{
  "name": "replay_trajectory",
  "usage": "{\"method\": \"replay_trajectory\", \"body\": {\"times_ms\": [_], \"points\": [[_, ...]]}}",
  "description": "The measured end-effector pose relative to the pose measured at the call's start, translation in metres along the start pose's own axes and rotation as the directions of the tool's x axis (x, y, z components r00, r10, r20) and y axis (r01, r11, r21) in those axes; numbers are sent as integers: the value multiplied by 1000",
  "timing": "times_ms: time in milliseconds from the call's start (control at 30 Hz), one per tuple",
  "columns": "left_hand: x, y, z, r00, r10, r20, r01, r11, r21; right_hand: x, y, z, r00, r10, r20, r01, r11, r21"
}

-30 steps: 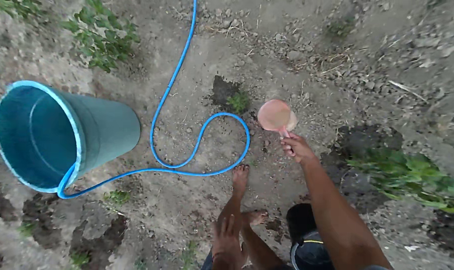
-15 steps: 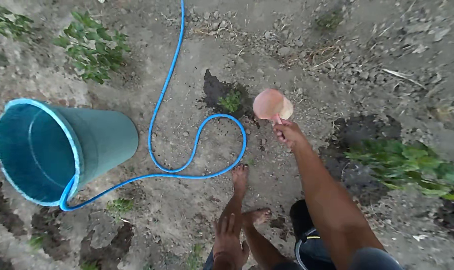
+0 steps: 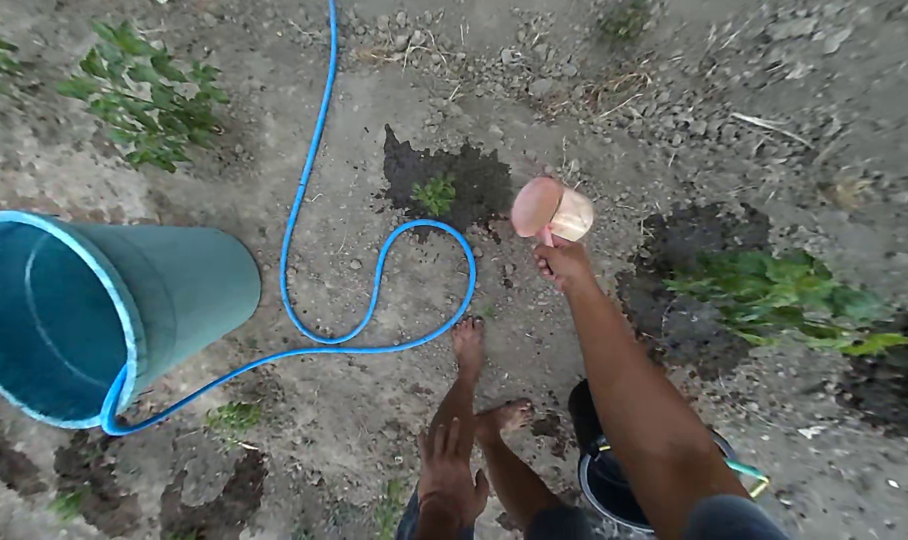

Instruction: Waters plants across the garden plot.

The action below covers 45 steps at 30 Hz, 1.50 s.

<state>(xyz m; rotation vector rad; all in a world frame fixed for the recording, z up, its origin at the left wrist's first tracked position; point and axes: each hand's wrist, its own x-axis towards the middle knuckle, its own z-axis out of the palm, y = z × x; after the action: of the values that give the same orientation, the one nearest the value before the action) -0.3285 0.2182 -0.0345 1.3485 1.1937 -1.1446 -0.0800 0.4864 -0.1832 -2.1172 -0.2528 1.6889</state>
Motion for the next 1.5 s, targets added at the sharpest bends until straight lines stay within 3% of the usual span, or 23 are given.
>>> {"method": "replay_trajectory", "body": {"times_ms": [267,333,367,433,500,533,600,700,767,833,900,967,1067,1200,1267,1333,1400,1467,1500], "points": [[-1,3,11,1000,-5,4,4,998,56,-40,41,-27,990,66,-122,-72,996,-51],[-1,6,13,1000,-18,10,17,996,88,-59,57,-40,987,84,-134,-72,993,95],[-1,8,14,1000,-23,11,22,994,104,-71,69,-50,990,83,-115,-52,966,252],[-1,13,15,1000,-29,11,27,990,135,-101,106,-77,1000,16,-19,-1,780,626],[-2,21,18,1000,-28,-9,29,986,165,-143,163,-109,987,-149,62,15,472,881],[-2,26,20,999,-29,-24,33,983,182,-169,195,-124,974,-217,70,11,350,937],[-2,32,27,998,-36,-51,47,970,239,-230,261,-155,962,-265,70,6,277,961],[-1,45,40,990,-12,-141,58,942,330,-311,350,-208,965,-255,63,43,391,919],[-1,50,53,982,23,-188,58,907,417,-349,399,-232,994,-112,-5,62,513,856],[2,56,66,972,76,-222,50,858,512,-355,429,-255,993,53,-109,31,762,647],[0,65,75,964,109,-243,60,800,598,-332,453,-273,977,147,-157,-95,950,297],[-3,89,76,958,103,-268,97,764,638,-291,473,-283,957,237,-169,-225,970,88],[-2,142,63,911,257,-323,-13,801,598,-243,487,-276,917,383,-115,-380,924,49],[44,259,40,839,465,-283,-267,805,530,-191,501,-252,919,385,-82,-332,869,367],[71,330,37,808,530,-256,-355,786,506,-167,512,-238,952,297,-71,-197,775,600],[92,395,41,777,588,-222,-423,751,508,-155,526,-225,974,218,-66,-83,610,788],[115,451,54,773,617,-148,-468,711,524,-153,546,-221,989,143,-23,-27,337,941],[129,479,67,819,567,-89,-448,729,517,-160,559,-205,1000,11,9,-9,37,999],[132,489,75,852,521,-61,-424,753,503,-167,566,-198,999,-45,-22,19,-60,998]]}}
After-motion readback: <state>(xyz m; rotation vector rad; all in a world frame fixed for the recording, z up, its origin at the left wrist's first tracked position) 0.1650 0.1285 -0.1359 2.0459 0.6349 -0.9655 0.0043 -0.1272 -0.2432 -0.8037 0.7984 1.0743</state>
